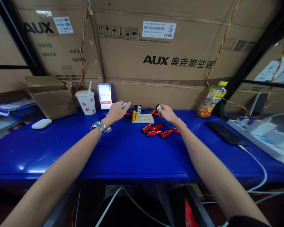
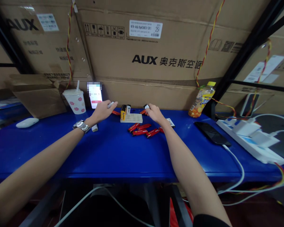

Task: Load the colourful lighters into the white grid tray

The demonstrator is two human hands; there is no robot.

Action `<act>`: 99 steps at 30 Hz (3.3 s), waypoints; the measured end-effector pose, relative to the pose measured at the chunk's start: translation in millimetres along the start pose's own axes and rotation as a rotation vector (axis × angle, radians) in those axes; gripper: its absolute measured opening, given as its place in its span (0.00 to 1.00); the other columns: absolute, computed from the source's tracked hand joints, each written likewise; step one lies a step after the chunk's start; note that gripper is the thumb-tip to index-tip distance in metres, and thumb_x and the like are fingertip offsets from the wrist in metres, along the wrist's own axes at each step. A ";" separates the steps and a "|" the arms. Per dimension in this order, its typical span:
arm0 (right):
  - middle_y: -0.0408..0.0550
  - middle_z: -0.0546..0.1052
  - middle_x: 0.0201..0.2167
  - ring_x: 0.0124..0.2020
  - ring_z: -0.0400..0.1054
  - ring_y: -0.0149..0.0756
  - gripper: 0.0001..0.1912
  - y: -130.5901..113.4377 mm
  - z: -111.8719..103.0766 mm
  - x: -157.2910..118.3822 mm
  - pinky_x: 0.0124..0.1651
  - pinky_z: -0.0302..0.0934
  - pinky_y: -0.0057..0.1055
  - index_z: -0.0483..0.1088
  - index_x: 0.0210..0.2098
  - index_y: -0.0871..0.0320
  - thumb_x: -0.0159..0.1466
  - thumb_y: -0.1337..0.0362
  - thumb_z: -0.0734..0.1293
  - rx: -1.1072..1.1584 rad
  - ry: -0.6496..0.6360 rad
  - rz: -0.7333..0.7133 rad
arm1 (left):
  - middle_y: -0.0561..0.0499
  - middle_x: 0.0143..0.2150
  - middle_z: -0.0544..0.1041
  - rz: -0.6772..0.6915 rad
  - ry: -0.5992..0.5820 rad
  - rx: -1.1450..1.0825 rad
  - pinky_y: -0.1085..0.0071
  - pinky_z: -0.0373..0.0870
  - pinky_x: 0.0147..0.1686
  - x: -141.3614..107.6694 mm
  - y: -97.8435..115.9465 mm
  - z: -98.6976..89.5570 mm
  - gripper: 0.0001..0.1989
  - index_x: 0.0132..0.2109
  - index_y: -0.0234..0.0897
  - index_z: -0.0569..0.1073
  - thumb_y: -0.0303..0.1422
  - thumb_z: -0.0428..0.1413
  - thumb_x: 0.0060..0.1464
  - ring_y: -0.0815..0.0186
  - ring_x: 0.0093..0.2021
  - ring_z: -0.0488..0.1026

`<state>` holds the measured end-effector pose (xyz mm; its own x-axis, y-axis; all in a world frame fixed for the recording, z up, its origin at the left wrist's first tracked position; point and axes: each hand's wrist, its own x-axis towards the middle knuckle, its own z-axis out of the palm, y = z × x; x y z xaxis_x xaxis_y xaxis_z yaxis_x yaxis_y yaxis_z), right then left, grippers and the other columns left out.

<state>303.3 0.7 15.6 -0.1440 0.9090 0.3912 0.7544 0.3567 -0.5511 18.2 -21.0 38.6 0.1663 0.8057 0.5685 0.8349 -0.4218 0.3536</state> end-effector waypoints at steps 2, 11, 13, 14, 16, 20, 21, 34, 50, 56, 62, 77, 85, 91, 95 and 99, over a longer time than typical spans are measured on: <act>0.44 0.70 0.20 0.24 0.64 0.34 0.11 -4.6 3.1 0.3 0.28 0.57 0.30 0.63 0.25 0.56 0.61 0.58 0.59 0.096 0.014 -0.008 | 0.49 0.20 0.68 -0.004 0.010 0.008 0.66 0.52 0.25 -0.4 1.7 -1.2 0.23 0.23 0.39 0.63 0.49 0.47 0.60 0.66 0.22 0.62; 0.42 0.64 0.18 0.22 0.58 0.30 0.26 -15.6 10.1 -4.1 0.27 0.51 0.29 0.61 0.21 0.57 0.63 0.42 0.56 0.166 0.077 -0.029 | 0.49 0.18 0.65 -0.041 0.024 0.004 0.66 0.50 0.25 -3.1 9.4 -6.1 0.22 0.21 0.39 0.65 0.47 0.47 0.58 0.64 0.23 0.62; 0.41 0.62 0.18 0.23 0.55 0.30 0.24 -15.2 10.4 -3.1 0.27 0.48 0.29 0.59 0.20 0.56 0.63 0.45 0.57 0.123 0.096 -0.050 | 0.48 0.19 0.66 -0.045 0.019 0.014 0.66 0.50 0.25 -3.3 10.9 -7.2 0.21 0.21 0.39 0.66 0.45 0.48 0.57 0.64 0.23 0.63; 0.41 0.61 0.18 0.22 0.54 0.30 0.23 -15.3 10.2 -2.6 0.27 0.47 0.29 0.57 0.20 0.56 0.63 0.46 0.58 0.106 0.102 -0.058 | 0.48 0.19 0.66 -0.052 0.013 0.020 0.66 0.50 0.25 -3.2 11.4 -7.6 0.20 0.21 0.39 0.66 0.44 0.49 0.56 0.64 0.23 0.63; 0.40 0.58 0.17 0.22 0.51 0.29 0.22 -16.0 9.3 -2.2 0.27 0.46 0.30 0.54 0.18 0.55 0.63 0.50 0.59 0.085 0.111 -0.070 | 0.48 0.19 0.66 -0.072 -0.004 0.027 0.66 0.50 0.24 -2.8 11.5 -7.9 0.17 0.21 0.39 0.66 0.43 0.51 0.53 0.64 0.23 0.63; 0.40 0.57 0.18 0.22 0.50 0.29 0.18 -16.1 6.7 -2.3 0.27 0.46 0.31 0.54 0.19 0.55 0.61 0.56 0.60 0.075 0.101 -0.069 | 0.48 0.19 0.68 -0.078 -0.019 0.036 0.67 0.50 0.24 -1.2 7.9 -6.3 0.14 0.22 0.38 0.68 0.41 0.53 0.49 0.66 0.23 0.63; 0.40 0.58 0.18 0.22 0.51 0.29 0.16 -15.3 6.4 -2.3 0.27 0.46 0.31 0.54 0.20 0.55 0.61 0.57 0.60 0.072 0.101 -0.070 | 0.48 0.20 0.68 -0.071 -0.017 0.040 0.67 0.50 0.24 -0.9 6.7 -5.6 0.13 0.23 0.37 0.69 0.41 0.53 0.48 0.66 0.22 0.63; 0.42 0.63 0.19 0.22 0.54 0.30 0.12 -13.1 9.1 -0.9 0.27 0.47 0.31 0.55 0.21 0.55 0.59 0.59 0.60 0.019 0.078 -0.074 | 0.48 0.20 0.69 -0.071 -0.027 -0.002 0.68 0.51 0.24 -1.4 7.0 -4.1 0.10 0.27 0.33 0.73 0.37 0.54 0.48 0.67 0.21 0.62; 0.50 0.73 0.32 0.34 0.67 0.38 0.24 -30.2 22.6 -0.7 0.39 0.60 0.36 0.64 0.33 0.56 0.68 0.46 0.48 0.201 -0.011 -0.138 | 0.46 0.25 0.72 -0.039 0.015 0.006 0.69 0.54 0.25 -1.7 2.8 -0.5 0.12 0.30 0.34 0.71 0.39 0.56 0.54 0.66 0.25 0.65; 0.53 0.77 0.36 0.36 0.68 0.40 0.19 -39.0 30.7 2.1 0.42 0.59 0.37 0.71 0.35 0.59 0.66 0.51 0.57 0.139 -0.065 -0.326 | 0.46 0.26 0.73 -0.031 0.006 0.056 0.69 0.55 0.25 -1.4 3.2 0.6 0.13 0.30 0.34 0.72 0.40 0.55 0.56 0.66 0.25 0.66; 0.48 0.75 0.27 0.32 0.66 0.38 0.16 -38.7 38.5 6.2 0.38 0.57 0.35 0.72 0.32 0.59 0.57 0.50 0.68 0.097 0.091 -0.261 | 0.45 0.28 0.75 -0.017 0.004 0.044 0.69 0.57 0.27 -1.2 0.8 4.1 0.14 0.33 0.33 0.73 0.41 0.55 0.56 0.64 0.27 0.68; 0.48 0.78 0.32 0.25 0.73 0.36 0.15 -42.2 60.9 7.7 0.34 0.66 0.36 0.63 0.47 0.58 0.60 0.65 0.61 0.377 -0.010 -0.087 | 0.45 0.27 0.74 0.052 -0.006 0.006 0.68 0.57 0.25 -1.1 0.5 5.4 0.11 0.28 0.35 0.70 0.38 0.55 0.55 0.64 0.26 0.67; 0.47 0.75 0.32 0.33 0.69 0.35 0.12 -61.0 53.8 1.2 0.41 0.62 0.35 0.63 0.43 0.56 0.64 0.58 0.59 0.372 0.086 -0.261 | 0.46 0.27 0.73 0.075 -0.006 0.020 0.67 0.56 0.26 -3.8 10.9 4.3 0.04 0.32 0.36 0.67 0.31 0.53 0.53 0.63 0.26 0.69; 0.42 0.69 0.26 0.27 0.61 0.31 0.17 -85.1 56.4 -5.2 0.33 0.58 0.29 0.67 0.39 0.57 0.63 0.49 0.62 0.401 0.072 -0.358 | 0.48 0.29 0.73 0.139 -0.009 -0.062 0.68 0.58 0.27 -9.5 20.8 4.8 0.08 0.40 0.36 0.64 0.31 0.54 0.52 0.62 0.28 0.72; 0.42 0.67 0.25 0.27 0.60 0.31 0.17 -83.8 58.7 0.5 0.32 0.56 0.30 0.66 0.35 0.57 0.63 0.49 0.61 0.407 0.109 -0.353 | 0.48 0.32 0.74 0.205 0.001 -0.117 0.69 0.62 0.28 -12.7 26.4 5.0 0.14 0.45 0.36 0.62 0.30 0.54 0.51 0.63 0.30 0.73; 0.42 0.65 0.23 0.25 0.59 0.32 0.16 -62.4 50.3 6.9 0.31 0.55 0.31 0.62 0.33 0.56 0.63 0.48 0.60 0.383 0.182 -0.237 | 0.48 0.35 0.74 0.205 0.032 -0.268 0.70 0.67 0.32 -12.3 25.2 3.6 0.15 0.46 0.36 0.61 0.30 0.54 0.51 0.67 0.31 0.72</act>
<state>223.0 -4.4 15.7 -0.1432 0.7529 0.6424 0.4194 0.6341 -0.6496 39.1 -40.0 37.8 0.2960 0.6812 0.6696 0.6176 -0.6713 0.4098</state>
